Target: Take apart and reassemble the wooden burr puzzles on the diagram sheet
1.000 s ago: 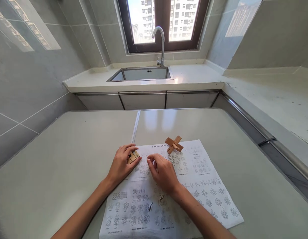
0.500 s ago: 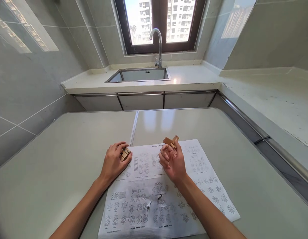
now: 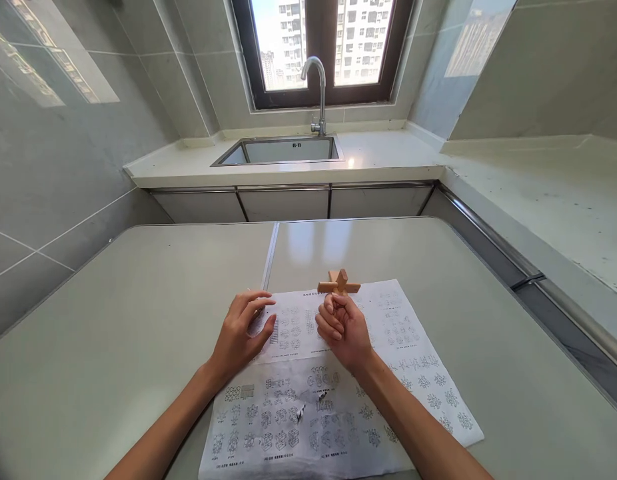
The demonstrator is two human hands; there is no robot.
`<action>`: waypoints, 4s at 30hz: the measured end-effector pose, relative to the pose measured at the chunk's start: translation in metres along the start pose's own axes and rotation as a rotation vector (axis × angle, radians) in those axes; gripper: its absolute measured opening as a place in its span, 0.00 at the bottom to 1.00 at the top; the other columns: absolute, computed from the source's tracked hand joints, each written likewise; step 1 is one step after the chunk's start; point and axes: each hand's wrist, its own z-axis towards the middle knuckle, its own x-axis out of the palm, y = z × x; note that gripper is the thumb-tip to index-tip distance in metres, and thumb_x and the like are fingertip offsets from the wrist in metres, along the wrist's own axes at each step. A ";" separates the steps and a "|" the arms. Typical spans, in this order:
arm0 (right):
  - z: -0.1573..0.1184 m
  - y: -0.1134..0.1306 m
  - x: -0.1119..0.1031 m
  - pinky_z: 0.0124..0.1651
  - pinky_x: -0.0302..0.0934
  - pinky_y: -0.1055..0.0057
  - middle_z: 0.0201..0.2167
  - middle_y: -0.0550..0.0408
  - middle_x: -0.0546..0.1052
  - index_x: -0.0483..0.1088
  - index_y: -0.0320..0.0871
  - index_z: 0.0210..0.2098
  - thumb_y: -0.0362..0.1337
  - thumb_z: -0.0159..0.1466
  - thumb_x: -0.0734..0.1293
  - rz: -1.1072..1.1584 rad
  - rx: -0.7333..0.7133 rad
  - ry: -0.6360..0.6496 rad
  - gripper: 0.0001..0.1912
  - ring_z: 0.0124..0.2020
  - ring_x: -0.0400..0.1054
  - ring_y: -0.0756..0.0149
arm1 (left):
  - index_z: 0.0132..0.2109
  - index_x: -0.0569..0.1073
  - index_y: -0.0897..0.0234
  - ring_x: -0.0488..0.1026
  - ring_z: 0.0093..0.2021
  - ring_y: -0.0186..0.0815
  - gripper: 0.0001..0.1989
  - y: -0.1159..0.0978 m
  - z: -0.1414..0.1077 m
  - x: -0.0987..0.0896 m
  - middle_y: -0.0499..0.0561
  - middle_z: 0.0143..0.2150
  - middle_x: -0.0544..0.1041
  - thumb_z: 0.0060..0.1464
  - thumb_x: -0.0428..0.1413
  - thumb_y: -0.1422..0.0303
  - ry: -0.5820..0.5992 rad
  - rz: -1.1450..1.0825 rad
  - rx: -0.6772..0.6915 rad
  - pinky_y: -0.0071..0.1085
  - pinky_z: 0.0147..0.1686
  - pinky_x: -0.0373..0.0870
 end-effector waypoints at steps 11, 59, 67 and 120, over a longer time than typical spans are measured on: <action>-0.013 -0.023 0.000 0.12 0.42 0.78 0.08 0.68 0.52 0.63 0.45 0.20 0.45 0.65 0.65 -0.042 0.504 0.560 0.19 0.09 0.44 0.75 | 0.72 0.57 0.50 0.65 0.72 0.55 0.48 -0.016 -0.001 -0.001 0.61 0.73 0.65 0.53 0.68 0.45 0.310 -0.801 -0.227 0.56 0.70 0.64; -0.010 -0.022 0.018 0.17 0.59 0.74 0.23 0.61 0.74 0.68 0.45 0.35 0.59 0.69 0.66 -0.765 -0.014 0.004 0.23 0.16 0.65 0.71 | 0.61 0.70 0.59 0.80 0.48 0.46 0.39 -0.014 -0.006 0.010 0.56 0.50 0.80 0.44 0.73 0.56 0.226 -0.307 -0.157 0.42 0.49 0.78; -0.008 -0.026 0.012 0.22 0.64 0.72 0.25 0.59 0.77 0.69 0.45 0.36 0.60 0.70 0.66 -0.830 -0.079 -0.023 0.23 0.18 0.68 0.69 | 0.64 0.67 0.59 0.79 0.52 0.49 0.42 -0.014 -0.007 0.011 0.59 0.54 0.79 0.47 0.73 0.53 0.259 -0.308 -0.176 0.45 0.53 0.78; -0.020 -0.026 0.024 0.42 0.75 0.61 0.39 0.50 0.80 0.74 0.47 0.45 0.49 0.72 0.69 -0.833 -0.361 0.040 0.13 0.35 0.77 0.61 | 0.63 0.71 0.60 0.76 0.62 0.55 0.45 -0.017 -0.003 0.002 0.61 0.60 0.79 0.40 0.76 0.52 0.150 -0.685 -0.351 0.51 0.65 0.71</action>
